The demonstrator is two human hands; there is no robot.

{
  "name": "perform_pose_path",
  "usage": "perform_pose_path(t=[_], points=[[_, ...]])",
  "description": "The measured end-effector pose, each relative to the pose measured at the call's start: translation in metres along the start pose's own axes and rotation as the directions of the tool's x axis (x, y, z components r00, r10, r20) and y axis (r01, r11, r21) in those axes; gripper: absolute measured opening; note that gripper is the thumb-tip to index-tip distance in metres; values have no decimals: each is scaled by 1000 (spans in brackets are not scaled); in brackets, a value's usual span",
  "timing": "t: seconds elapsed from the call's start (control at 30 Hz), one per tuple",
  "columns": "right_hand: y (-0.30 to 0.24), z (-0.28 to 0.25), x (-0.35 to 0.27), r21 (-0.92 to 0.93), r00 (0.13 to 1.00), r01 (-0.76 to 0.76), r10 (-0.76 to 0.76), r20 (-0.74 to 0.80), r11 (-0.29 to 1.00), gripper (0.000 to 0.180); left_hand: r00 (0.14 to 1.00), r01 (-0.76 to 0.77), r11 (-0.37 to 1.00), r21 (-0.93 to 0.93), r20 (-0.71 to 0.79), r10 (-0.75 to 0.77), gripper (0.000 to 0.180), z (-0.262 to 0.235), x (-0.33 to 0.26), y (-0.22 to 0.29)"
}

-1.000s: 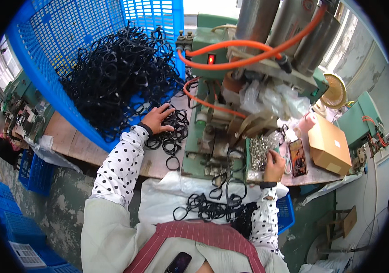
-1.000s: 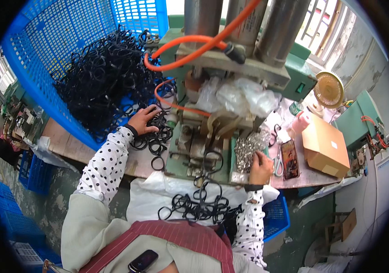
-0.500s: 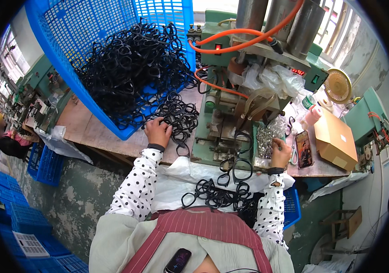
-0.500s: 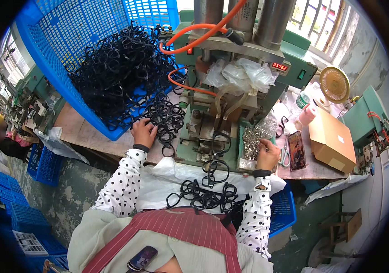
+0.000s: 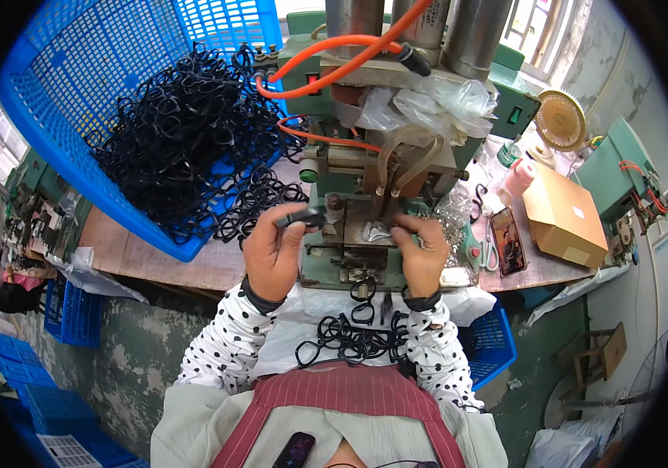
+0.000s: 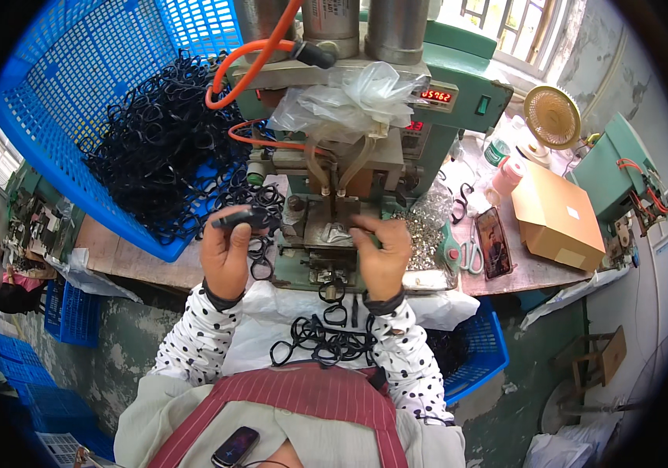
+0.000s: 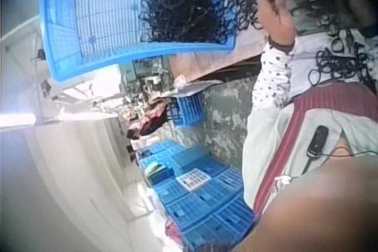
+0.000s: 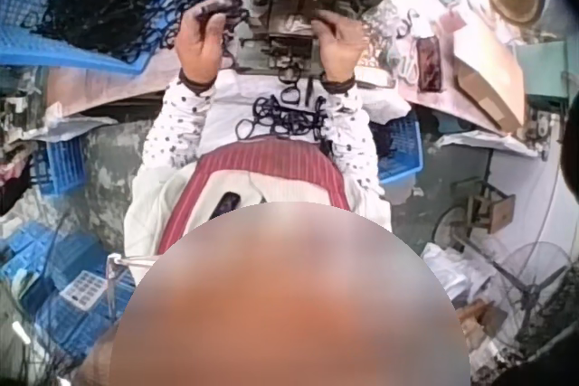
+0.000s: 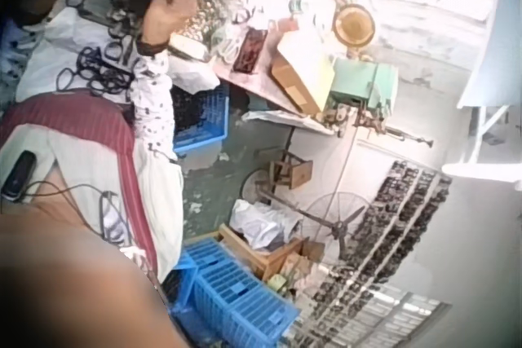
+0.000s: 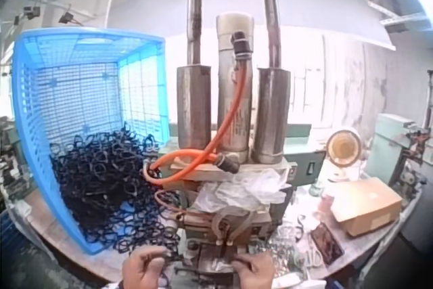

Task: The person assembles eyeglasses by hand at a workbench. They pick up black frames, place them into a press machine, and then remove the assembled glasses, repeating this process continuously.

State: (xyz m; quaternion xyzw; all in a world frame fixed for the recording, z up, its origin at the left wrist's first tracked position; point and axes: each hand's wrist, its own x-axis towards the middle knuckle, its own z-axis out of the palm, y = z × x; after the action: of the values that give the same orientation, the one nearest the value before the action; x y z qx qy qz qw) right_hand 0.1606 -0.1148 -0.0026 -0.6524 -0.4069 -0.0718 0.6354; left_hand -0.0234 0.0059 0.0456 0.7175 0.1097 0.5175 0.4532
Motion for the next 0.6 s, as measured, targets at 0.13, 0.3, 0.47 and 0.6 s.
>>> perform_pose_path(t=[0.13, 0.3, 0.47, 0.6], points=[[-10, 25, -2, 310, 959, -256, 282, -41, 916, 41, 994, 107, 987, -118, -26, -110, 18, 16, 40, 12], [-7, 31, -1, 237, 968, -235, 248, -26, 943, 48, 987, 162, 985, -60, 10, -161, 16, 12, 45, 21], [-8, 39, -4, 405, 947, -252, 311, -85, 879, 48, 920, 388, 896, -218, 142, -364, 19, 24, 10, 24], [6, 20, 5, 245, 976, -202, 215, -26, 948, 43, 511, 858, 418, -299, 584, -631, 28, 43, -32, 7]])
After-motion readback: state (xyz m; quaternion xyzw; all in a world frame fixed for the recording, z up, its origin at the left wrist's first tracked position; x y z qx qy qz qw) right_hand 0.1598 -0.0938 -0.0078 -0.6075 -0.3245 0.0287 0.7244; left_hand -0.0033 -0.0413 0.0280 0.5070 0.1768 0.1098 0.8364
